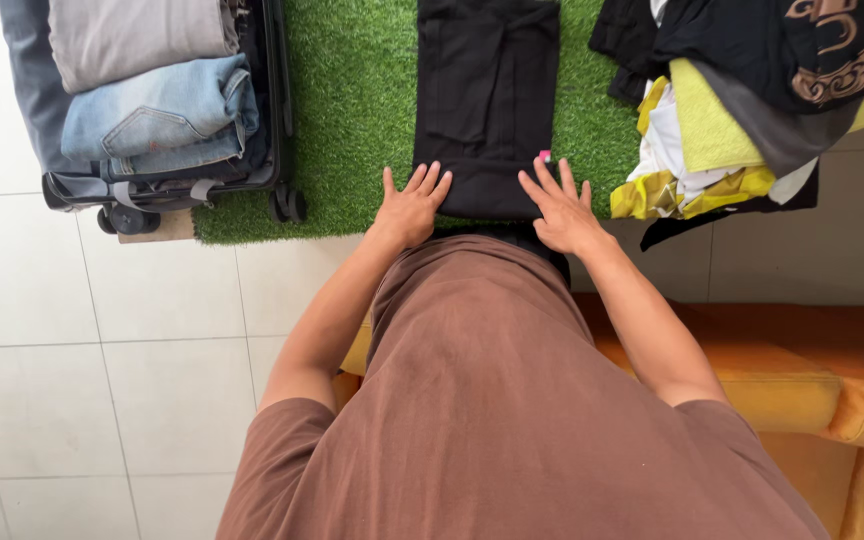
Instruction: The person packs a folded shirt into a suitcase, folds another shirt and places it inside, then folds a garment by hand.
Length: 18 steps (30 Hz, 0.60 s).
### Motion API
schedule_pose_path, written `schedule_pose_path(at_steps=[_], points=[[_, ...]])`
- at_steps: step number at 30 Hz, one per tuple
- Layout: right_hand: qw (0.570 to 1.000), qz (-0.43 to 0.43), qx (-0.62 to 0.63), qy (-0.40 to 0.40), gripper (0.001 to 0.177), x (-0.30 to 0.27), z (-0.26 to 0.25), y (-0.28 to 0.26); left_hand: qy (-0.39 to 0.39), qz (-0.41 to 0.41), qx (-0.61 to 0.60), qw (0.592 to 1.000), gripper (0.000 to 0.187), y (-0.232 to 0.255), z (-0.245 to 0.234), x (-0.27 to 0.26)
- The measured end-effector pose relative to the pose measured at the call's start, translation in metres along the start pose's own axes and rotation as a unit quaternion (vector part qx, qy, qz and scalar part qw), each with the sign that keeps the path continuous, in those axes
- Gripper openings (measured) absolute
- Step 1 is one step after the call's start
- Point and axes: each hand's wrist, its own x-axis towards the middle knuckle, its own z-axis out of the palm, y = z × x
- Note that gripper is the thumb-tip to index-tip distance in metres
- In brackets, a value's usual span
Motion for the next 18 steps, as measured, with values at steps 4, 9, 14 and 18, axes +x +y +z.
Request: schedule_pose_path(at_steps=[4,9,14,18], points=[[0.997,-0.042,0.060,-0.009,0.084,0.007,0.005,0.032,-0.085,0.004,-0.160,0.983,0.065,-0.008,-0.075,-0.022],[0.962,-0.015,0.267,0.060,0.037,0.019,0.017,0.056,-0.096,-0.037,-0.358,0.928,0.034,-0.029,-0.120,-0.041],[0.864,-0.024,0.454,0.214,0.027,0.057,0.048,0.055,0.082,-0.134,-0.516,0.842,0.035,-0.037,-0.076,-0.021],[0.836,0.028,0.451,0.312,0.036,0.075,0.055,0.035,0.211,-0.179,-0.736,0.617,0.038,-0.028,-0.018,0.005]])
